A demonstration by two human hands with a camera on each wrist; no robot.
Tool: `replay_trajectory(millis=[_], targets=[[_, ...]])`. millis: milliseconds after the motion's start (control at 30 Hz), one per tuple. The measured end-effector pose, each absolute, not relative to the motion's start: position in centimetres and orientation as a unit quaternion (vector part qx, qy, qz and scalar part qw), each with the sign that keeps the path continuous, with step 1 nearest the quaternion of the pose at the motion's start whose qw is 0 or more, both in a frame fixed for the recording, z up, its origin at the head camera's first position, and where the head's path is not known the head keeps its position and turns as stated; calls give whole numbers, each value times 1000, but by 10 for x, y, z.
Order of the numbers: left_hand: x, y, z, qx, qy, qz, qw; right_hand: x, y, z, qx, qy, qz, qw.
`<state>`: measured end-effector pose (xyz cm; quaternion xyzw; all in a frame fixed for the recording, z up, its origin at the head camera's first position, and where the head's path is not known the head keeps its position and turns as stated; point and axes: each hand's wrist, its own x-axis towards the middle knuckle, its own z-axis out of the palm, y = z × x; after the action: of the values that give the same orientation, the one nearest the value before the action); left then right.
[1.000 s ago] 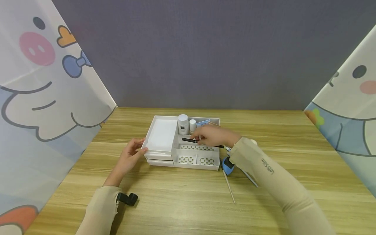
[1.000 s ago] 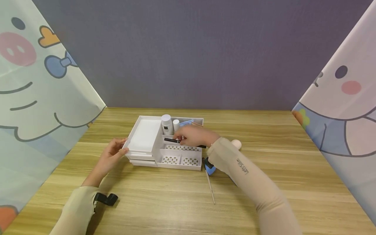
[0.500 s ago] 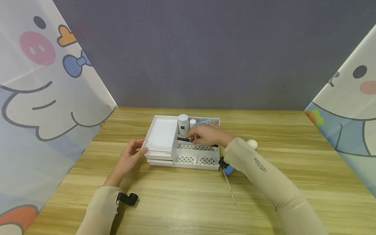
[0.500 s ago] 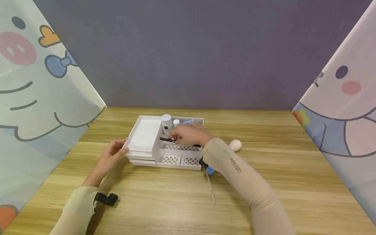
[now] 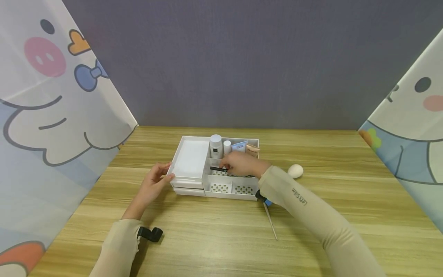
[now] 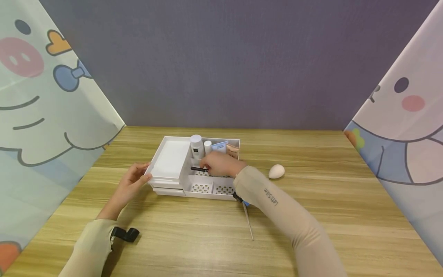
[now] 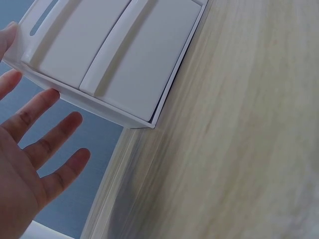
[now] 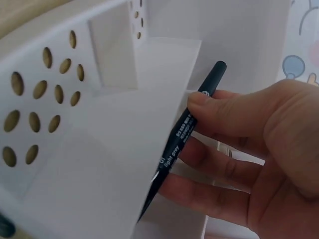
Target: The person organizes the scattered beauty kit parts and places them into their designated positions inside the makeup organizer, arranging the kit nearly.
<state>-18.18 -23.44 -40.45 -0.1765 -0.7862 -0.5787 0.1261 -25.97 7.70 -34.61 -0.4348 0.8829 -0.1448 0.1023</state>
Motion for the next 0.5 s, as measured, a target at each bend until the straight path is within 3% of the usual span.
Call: replay_trajectory(millis=[500], targets=[[-183,-235,-405,-173,-789,-577,121,-258,78,-362,-462,872,-143,74]])
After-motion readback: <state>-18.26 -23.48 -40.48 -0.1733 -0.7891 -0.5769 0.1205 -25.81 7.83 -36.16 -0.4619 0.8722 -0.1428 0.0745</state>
